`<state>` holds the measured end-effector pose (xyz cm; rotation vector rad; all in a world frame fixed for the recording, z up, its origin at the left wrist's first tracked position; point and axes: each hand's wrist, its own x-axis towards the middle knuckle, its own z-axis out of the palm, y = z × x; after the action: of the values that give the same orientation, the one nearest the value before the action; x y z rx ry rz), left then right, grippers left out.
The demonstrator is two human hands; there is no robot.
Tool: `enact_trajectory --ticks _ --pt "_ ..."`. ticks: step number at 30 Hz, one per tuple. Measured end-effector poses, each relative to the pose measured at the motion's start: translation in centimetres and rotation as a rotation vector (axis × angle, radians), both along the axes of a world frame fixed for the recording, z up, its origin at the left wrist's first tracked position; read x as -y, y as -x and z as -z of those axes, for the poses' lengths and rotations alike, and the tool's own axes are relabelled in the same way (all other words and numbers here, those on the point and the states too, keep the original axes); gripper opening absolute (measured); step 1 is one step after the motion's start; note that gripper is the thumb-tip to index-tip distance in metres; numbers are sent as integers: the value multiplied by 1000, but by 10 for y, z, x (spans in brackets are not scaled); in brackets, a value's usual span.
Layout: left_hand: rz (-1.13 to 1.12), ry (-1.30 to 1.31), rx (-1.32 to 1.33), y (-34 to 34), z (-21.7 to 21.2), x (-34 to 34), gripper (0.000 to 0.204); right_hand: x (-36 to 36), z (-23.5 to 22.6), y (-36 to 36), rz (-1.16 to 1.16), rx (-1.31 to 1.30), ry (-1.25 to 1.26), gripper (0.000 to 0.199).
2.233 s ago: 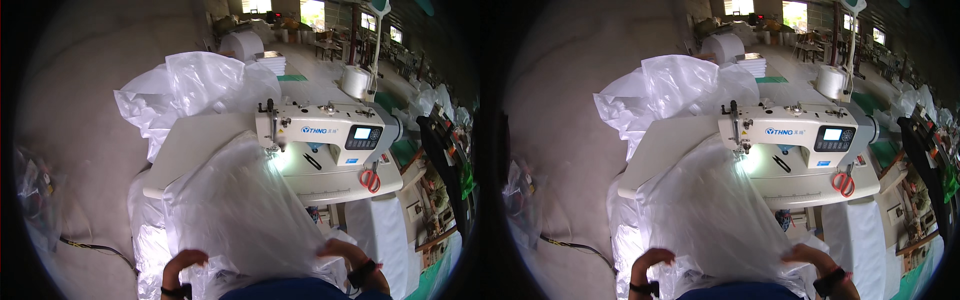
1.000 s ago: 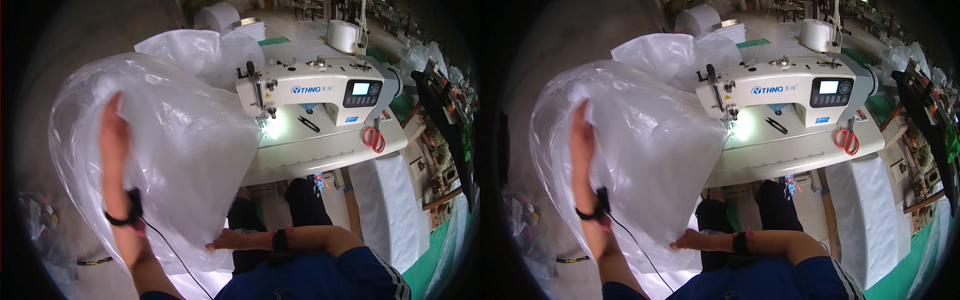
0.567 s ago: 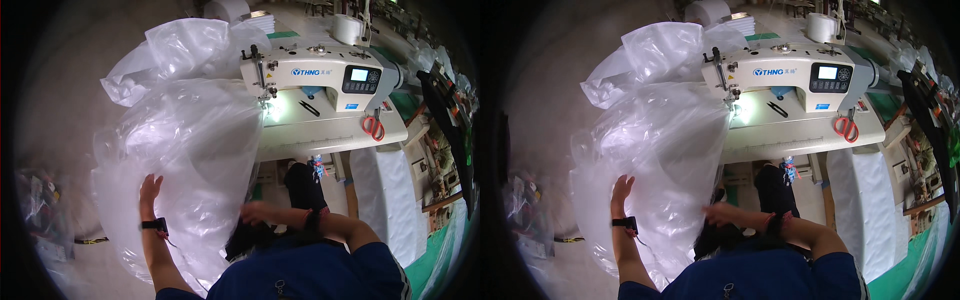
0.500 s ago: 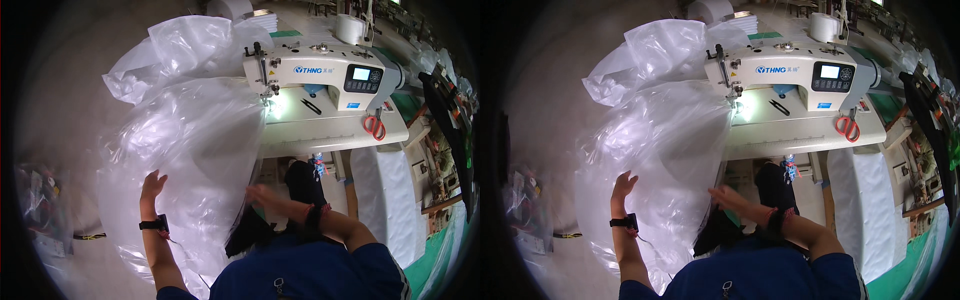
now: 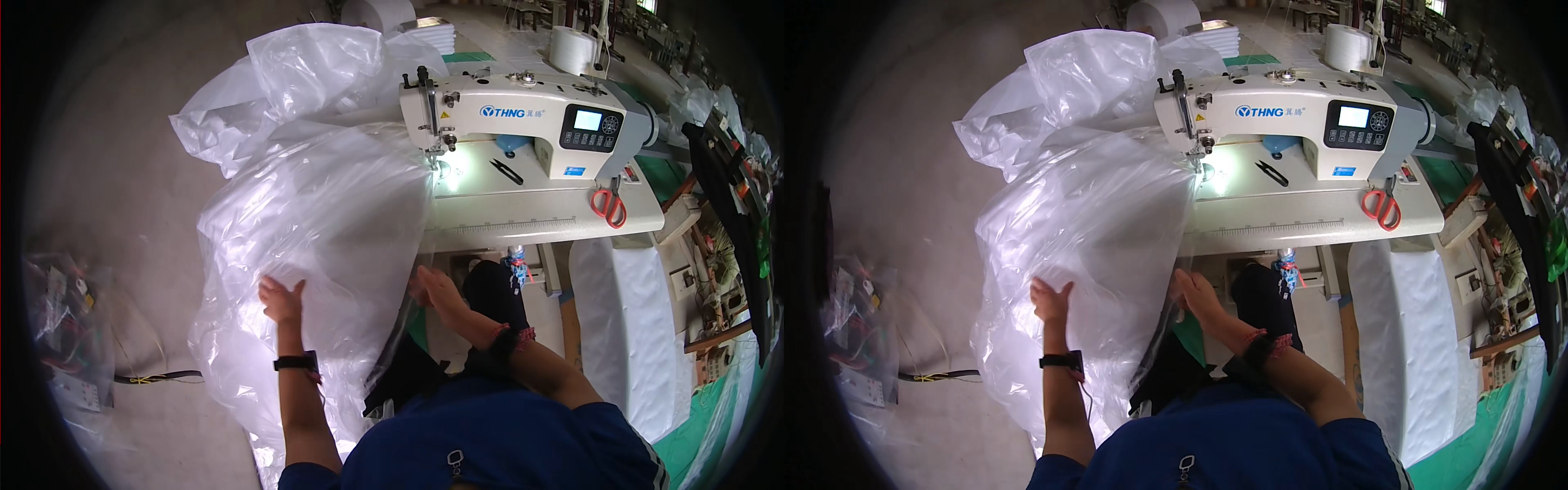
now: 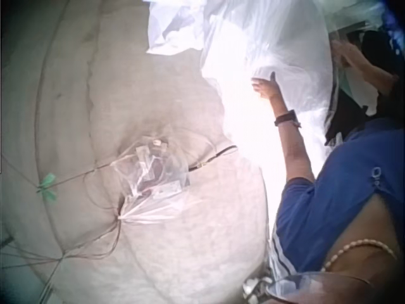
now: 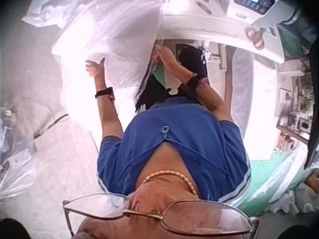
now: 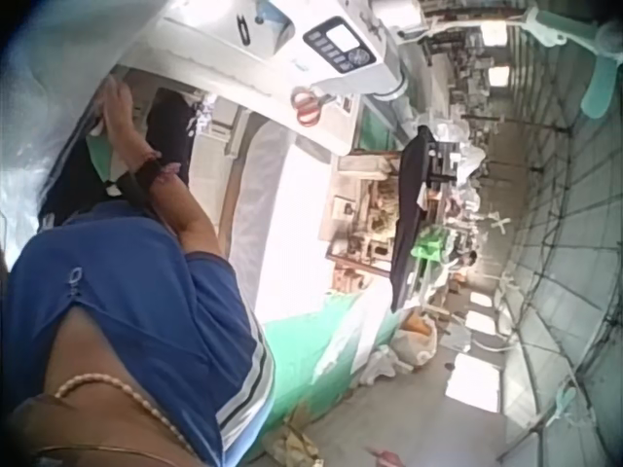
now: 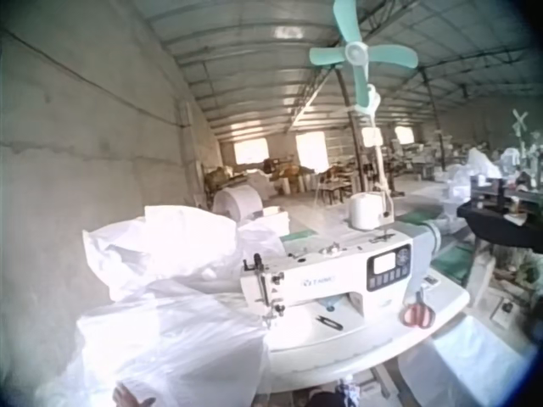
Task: Sewing large white plastic sheets or bags using an industrial sewing machine.
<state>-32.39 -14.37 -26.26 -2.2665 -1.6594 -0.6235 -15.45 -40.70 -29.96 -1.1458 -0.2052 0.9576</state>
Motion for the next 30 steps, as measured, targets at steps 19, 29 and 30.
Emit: enact_trajectory --ticks 19,29,30 --pt "221 259 260 10 -26 -134 108 -13 23 16 -49 27 21 22" --pt "500 165 241 -35 -68 -239 16 -32 5 23 -20 54 102 31" --pt "449 339 247 -40 -70 -236 16 -34 0 22 -36 85 133 33"
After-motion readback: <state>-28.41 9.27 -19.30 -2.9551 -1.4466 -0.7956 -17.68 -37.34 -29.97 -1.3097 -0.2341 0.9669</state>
